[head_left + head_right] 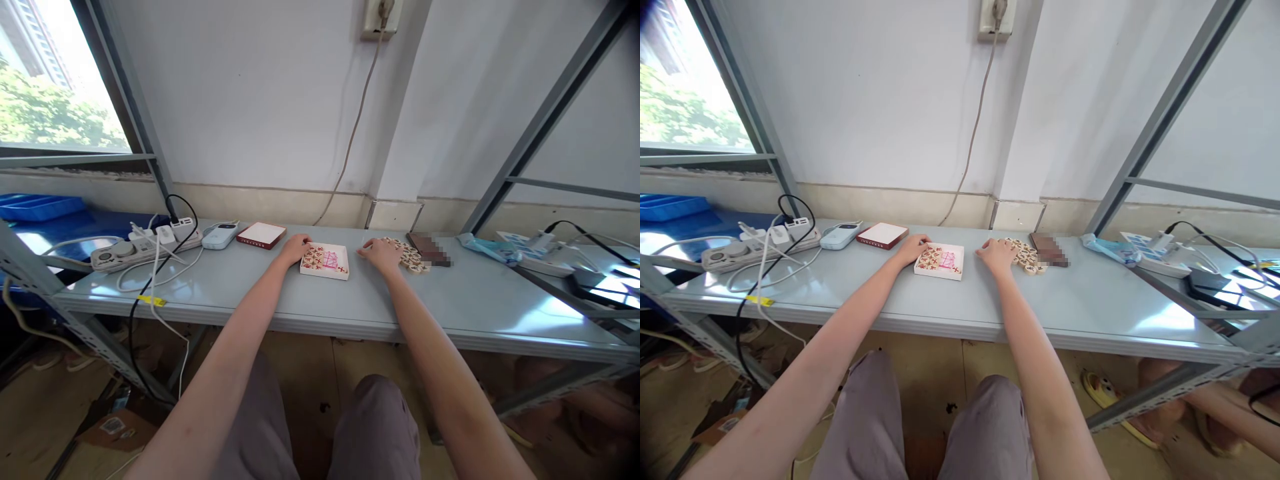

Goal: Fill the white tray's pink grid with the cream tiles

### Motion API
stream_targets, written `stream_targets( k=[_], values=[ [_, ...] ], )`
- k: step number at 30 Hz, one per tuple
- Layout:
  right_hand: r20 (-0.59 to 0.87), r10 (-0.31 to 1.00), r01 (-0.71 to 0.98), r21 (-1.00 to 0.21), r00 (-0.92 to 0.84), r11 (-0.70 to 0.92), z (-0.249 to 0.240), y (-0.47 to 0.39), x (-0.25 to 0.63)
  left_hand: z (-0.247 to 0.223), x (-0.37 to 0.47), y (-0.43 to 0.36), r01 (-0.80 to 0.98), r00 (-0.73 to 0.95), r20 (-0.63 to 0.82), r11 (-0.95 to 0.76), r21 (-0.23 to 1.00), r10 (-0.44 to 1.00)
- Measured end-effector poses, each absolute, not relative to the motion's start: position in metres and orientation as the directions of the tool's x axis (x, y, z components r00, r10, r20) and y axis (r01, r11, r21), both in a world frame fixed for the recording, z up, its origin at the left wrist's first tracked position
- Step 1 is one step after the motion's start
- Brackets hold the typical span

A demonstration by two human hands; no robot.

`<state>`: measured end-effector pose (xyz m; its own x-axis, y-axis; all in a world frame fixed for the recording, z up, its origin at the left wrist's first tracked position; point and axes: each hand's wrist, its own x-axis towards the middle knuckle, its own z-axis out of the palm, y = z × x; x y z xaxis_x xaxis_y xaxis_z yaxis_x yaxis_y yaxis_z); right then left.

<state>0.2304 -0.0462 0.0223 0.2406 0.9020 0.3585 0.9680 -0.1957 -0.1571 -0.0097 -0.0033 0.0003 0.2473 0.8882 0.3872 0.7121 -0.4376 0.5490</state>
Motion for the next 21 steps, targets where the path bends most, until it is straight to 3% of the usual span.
stream_targets(
  k=[5,8,11,14,17,21],
  values=[
    [0.383,0.877,0.956,-0.159,0.290,-0.247,0.020,-0.045,0.244,-0.001,-0.009,-0.002,0.711,0.240,0.385,-0.431,0.556,0.891],
    [0.411,0.870,0.953,-0.241,0.271,-0.183,0.026,-0.047,0.246,0.001,-0.010,-0.004,0.713,0.244,0.373,-0.426,0.557,0.895],
    [0.404,0.915,0.910,-0.381,0.006,0.163,0.036,-0.050,0.235,0.005,-0.011,-0.007,0.736,0.246,0.358,-0.415,0.536,0.900],
    [0.235,0.883,0.736,-0.489,-0.406,0.468,0.042,-0.056,0.218,0.008,-0.015,-0.010,0.779,0.221,0.366,-0.389,0.491,0.904],
    [0.045,0.832,0.670,-0.569,-0.553,0.477,0.043,-0.061,0.211,0.010,-0.018,-0.011,0.808,0.185,0.384,-0.362,0.464,0.905],
    [0.002,0.809,0.649,-0.595,-0.588,0.474,0.043,-0.063,0.213,0.010,-0.018,-0.011,0.817,0.178,0.382,-0.352,0.456,0.907]
  ],
)
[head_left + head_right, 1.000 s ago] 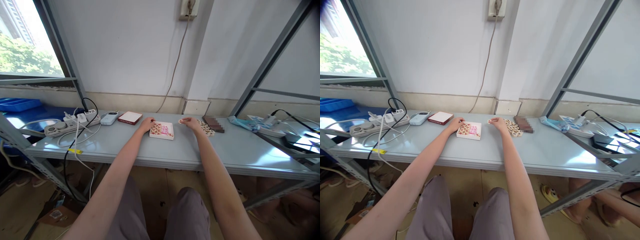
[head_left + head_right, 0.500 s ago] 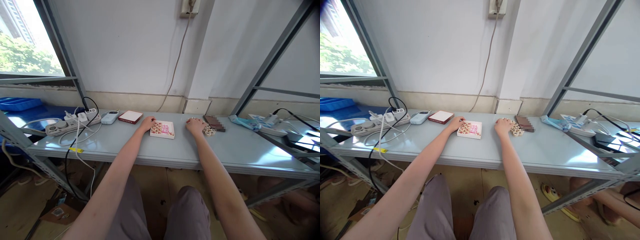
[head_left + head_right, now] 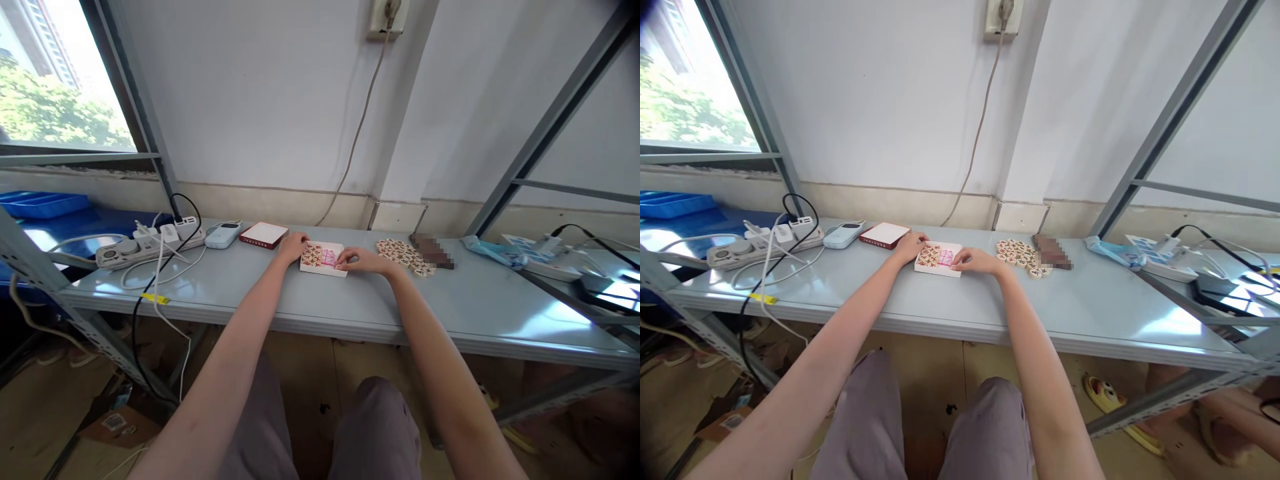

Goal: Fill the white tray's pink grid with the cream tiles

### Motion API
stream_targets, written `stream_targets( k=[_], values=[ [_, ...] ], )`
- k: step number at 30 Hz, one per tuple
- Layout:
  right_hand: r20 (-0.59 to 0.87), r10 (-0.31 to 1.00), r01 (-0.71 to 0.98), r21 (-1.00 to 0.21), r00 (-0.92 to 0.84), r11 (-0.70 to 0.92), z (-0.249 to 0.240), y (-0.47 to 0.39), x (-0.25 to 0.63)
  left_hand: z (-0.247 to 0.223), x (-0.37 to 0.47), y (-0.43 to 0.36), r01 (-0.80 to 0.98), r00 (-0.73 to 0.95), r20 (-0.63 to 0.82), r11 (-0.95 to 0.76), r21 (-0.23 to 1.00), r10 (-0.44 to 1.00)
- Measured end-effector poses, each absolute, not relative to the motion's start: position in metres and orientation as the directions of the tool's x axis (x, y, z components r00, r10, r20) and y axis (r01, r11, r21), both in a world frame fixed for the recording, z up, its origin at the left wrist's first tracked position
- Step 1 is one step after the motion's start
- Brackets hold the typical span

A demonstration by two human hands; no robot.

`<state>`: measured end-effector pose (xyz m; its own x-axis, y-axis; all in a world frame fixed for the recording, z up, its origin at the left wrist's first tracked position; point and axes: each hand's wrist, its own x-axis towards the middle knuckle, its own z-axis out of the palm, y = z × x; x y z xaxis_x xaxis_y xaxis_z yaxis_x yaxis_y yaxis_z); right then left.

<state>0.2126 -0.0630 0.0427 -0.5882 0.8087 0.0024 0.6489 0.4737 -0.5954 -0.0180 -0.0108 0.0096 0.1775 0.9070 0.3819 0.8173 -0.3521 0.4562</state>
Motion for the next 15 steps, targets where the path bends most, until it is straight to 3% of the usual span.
stream_targets(
  k=[7,11,15],
  values=[
    [0.064,0.811,0.565,-0.686,-0.582,0.459,0.042,-0.058,0.214,0.008,-0.017,-0.009,0.814,0.168,0.381,-0.346,0.466,0.909],
    [0.230,0.918,0.625,-0.677,-0.323,0.390,0.041,-0.052,0.226,0.006,-0.017,-0.007,0.810,0.180,0.389,-0.360,0.463,0.904],
    [0.247,0.956,0.787,-0.554,-0.157,0.272,0.040,-0.050,0.235,0.006,-0.017,-0.008,0.811,0.180,0.382,-0.357,0.464,0.906]
  ],
)
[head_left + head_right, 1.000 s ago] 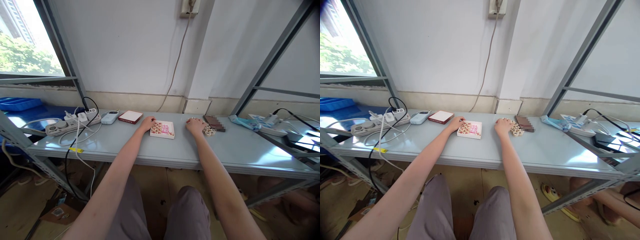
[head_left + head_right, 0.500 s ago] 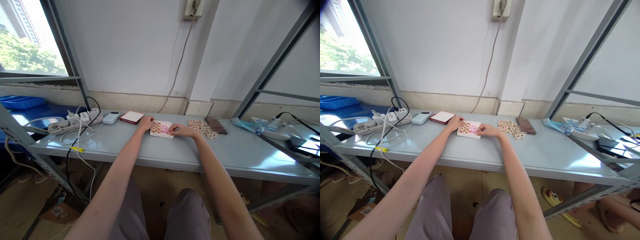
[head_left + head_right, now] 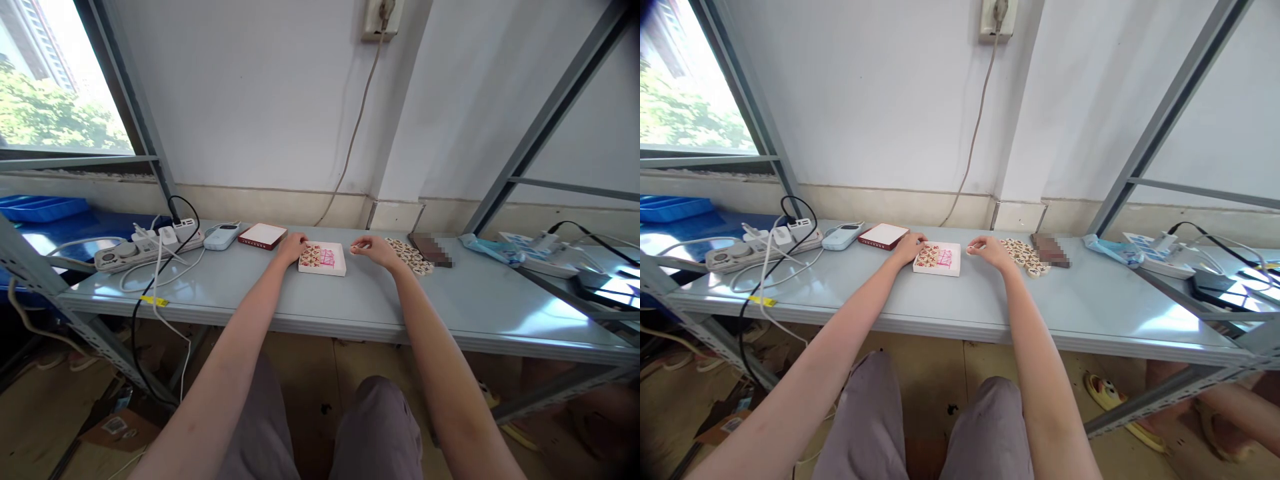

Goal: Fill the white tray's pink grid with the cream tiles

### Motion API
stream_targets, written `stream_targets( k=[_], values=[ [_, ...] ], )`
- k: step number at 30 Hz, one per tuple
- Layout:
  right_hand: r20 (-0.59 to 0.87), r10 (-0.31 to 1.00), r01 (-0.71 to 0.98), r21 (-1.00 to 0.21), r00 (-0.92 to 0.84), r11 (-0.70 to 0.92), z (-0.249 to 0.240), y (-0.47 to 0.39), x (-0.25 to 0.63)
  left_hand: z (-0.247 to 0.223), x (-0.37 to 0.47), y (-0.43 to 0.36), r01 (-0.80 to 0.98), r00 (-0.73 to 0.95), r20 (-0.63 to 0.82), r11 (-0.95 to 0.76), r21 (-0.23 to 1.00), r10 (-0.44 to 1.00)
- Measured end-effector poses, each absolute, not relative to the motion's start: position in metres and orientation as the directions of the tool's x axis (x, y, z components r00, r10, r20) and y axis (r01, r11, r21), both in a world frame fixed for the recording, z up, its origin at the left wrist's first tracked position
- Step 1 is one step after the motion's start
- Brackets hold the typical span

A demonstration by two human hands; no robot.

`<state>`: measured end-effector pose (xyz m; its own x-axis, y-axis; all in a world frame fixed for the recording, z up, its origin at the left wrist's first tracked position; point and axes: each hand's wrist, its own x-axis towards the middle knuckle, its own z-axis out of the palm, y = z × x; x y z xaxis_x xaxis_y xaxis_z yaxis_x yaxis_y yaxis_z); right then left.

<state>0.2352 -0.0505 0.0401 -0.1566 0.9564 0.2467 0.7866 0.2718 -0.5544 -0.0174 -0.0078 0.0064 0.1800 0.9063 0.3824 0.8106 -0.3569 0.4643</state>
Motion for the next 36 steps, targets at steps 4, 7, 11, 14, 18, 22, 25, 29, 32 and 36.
stream_targets(
  k=[4,7,11,14,18,22,25,29,32,36],
  values=[
    [0.164,0.982,0.908,-0.389,-0.096,0.154,0.037,-0.052,0.233,0.007,-0.017,-0.009,0.812,0.180,0.388,-0.359,0.460,0.904],
    [0.218,0.976,0.955,-0.285,-0.019,0.082,0.032,-0.050,0.236,0.007,-0.017,-0.008,0.813,0.186,0.389,-0.363,0.454,0.902],
    [0.252,0.958,0.963,-0.262,0.138,-0.070,0.028,-0.042,0.248,0.007,-0.017,-0.009,0.812,0.188,0.384,-0.363,0.457,0.904],
    [0.204,0.966,0.943,-0.322,0.157,-0.086,0.028,-0.040,0.252,0.008,-0.016,-0.010,0.820,0.183,0.376,-0.352,0.451,0.908],
    [0.279,0.945,0.911,-0.410,0.172,-0.045,0.030,-0.040,0.250,0.008,-0.016,-0.010,0.815,0.182,0.365,-0.348,0.463,0.913],
    [0.190,0.970,0.915,-0.399,0.151,-0.064,0.030,-0.039,0.250,0.007,-0.016,-0.008,0.805,0.178,0.364,-0.348,0.481,0.914],
    [0.152,0.975,0.928,-0.359,0.163,-0.099,0.029,-0.039,0.252,0.006,-0.016,-0.007,0.803,0.178,0.367,-0.350,0.482,0.913],
    [0.205,0.961,0.945,-0.304,0.184,-0.116,0.029,-0.041,0.255,0.005,-0.017,-0.005,0.795,0.187,0.372,-0.363,0.486,0.909],
    [0.259,0.937,0.943,-0.294,0.234,-0.154,0.027,-0.042,0.259,0.004,-0.017,-0.005,0.794,0.187,0.378,-0.366,0.486,0.907],
    [0.314,0.894,0.917,-0.341,0.319,-0.208,0.024,-0.040,0.263,0.004,-0.017,-0.005,0.794,0.193,0.387,-0.375,0.478,0.902]
  ],
)
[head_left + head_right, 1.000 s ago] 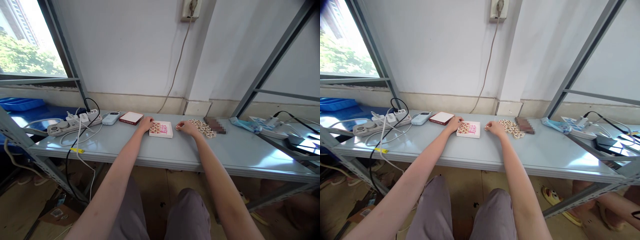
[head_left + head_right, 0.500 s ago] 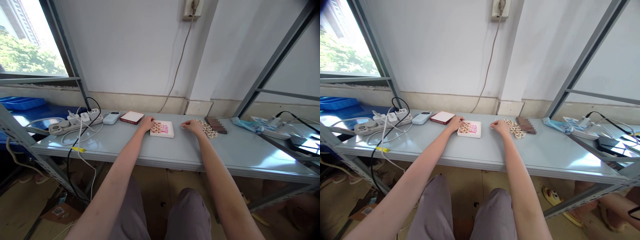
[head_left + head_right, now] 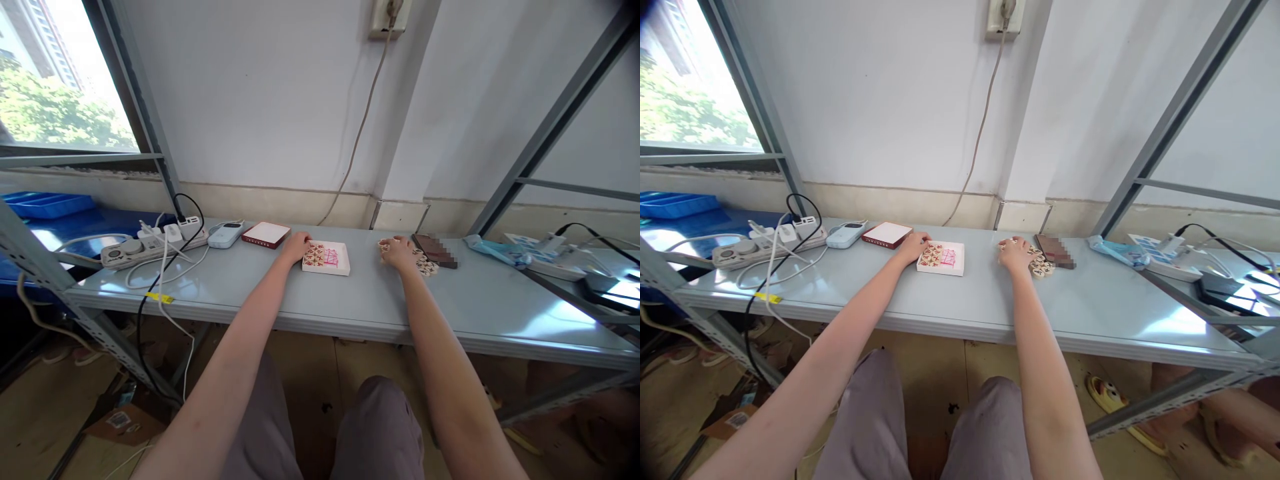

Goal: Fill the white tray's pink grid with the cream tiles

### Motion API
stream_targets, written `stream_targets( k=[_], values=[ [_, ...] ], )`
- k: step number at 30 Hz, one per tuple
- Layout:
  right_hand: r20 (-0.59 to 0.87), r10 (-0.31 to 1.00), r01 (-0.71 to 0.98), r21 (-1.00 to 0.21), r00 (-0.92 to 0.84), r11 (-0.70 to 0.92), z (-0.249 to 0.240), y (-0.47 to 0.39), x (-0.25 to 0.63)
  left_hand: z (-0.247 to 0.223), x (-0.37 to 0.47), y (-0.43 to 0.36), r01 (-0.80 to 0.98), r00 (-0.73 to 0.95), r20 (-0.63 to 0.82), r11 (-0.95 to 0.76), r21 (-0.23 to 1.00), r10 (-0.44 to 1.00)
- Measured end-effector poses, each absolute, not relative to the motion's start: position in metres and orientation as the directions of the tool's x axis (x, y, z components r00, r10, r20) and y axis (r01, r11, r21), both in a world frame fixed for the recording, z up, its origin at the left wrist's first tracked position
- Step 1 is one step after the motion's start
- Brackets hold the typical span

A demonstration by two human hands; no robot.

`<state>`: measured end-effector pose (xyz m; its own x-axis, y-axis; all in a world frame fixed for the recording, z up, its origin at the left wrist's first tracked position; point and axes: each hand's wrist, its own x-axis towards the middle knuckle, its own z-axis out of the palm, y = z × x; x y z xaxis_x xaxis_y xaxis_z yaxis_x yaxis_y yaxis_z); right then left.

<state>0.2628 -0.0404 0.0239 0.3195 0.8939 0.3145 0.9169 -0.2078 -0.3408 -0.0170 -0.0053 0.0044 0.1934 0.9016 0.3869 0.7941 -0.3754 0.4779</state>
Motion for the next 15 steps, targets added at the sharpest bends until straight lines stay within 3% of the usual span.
stream_targets(
  k=[3,6,8,11,15],
  values=[
    [0.392,0.905,0.920,-0.391,0.167,0.000,0.026,-0.039,0.255,0.005,-0.014,-0.005,0.784,0.209,0.394,-0.394,0.479,0.895],
    [0.454,0.859,0.835,-0.356,-0.237,0.419,0.031,-0.043,0.237,0.005,-0.010,-0.004,0.747,0.248,0.377,-0.424,0.512,0.892],
    [0.416,0.792,0.746,-0.315,-0.447,0.587,0.033,-0.048,0.222,0.006,-0.007,-0.004,0.714,0.291,0.365,-0.454,0.533,0.885],
    [0.316,0.765,0.721,-0.266,-0.562,0.640,0.031,-0.057,0.203,0.009,-0.003,-0.007,0.668,0.361,0.345,-0.499,0.552,0.866],
    [0.305,0.749,0.735,-0.184,-0.589,0.653,0.026,-0.063,0.191,0.011,-0.002,-0.011,0.593,0.431,0.313,-0.527,0.609,0.846]
  ],
)
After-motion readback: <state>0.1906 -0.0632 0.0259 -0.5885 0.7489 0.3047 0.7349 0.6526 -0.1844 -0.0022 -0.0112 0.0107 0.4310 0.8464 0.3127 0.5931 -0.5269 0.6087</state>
